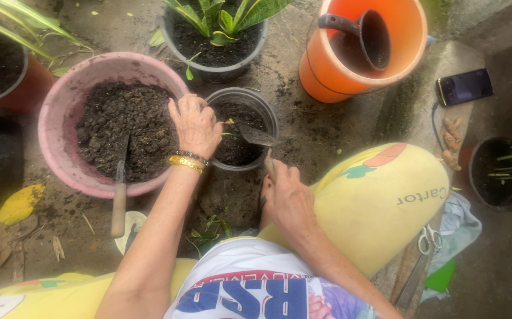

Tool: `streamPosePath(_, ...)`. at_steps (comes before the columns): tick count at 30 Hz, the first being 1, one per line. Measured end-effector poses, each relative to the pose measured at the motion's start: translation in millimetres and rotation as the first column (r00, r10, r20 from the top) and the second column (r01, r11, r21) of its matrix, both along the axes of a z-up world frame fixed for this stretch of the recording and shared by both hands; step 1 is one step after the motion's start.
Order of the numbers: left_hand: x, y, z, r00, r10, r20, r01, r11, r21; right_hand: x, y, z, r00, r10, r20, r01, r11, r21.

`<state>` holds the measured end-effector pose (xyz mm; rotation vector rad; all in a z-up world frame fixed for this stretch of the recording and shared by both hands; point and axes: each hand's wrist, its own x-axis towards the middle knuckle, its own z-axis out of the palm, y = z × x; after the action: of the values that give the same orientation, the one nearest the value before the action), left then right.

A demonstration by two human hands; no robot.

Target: The person prepares pieces of ginger root with a knife and plants them into a small pot of soil using a hand trowel before watering them with a mug.

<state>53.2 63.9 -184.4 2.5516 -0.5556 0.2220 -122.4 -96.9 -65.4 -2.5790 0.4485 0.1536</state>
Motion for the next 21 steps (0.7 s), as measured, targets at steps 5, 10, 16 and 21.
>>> streamPosePath(5, -7, -12, -11, 0.997, -0.002, 0.080, -0.002, 0.999, 0.044, 18, 1, -22, 0.990, -0.076, -0.116, 0.092, 0.985, 0.146)
streamPosePath(10, -12, -30, 11, 0.941, 0.139, -0.309, -0.162, 0.986, -0.050, 25, 6, -32, 0.988, -0.152, -0.032, 0.156, 0.959, 0.237)
streamPosePath(16, -12, -50, 58, 0.444, -0.144, -0.884, -0.165, 0.957, -0.238, 22, 8, -33, 0.961, -0.225, 0.163, 0.172, 0.942, 0.289)
streamPosePath(21, -33, -66, 59, 0.384, -0.338, -0.860, -0.193, 0.881, -0.432, 24, 8, -24, 0.946, -0.256, 0.199, 0.180, 0.924, 0.338)
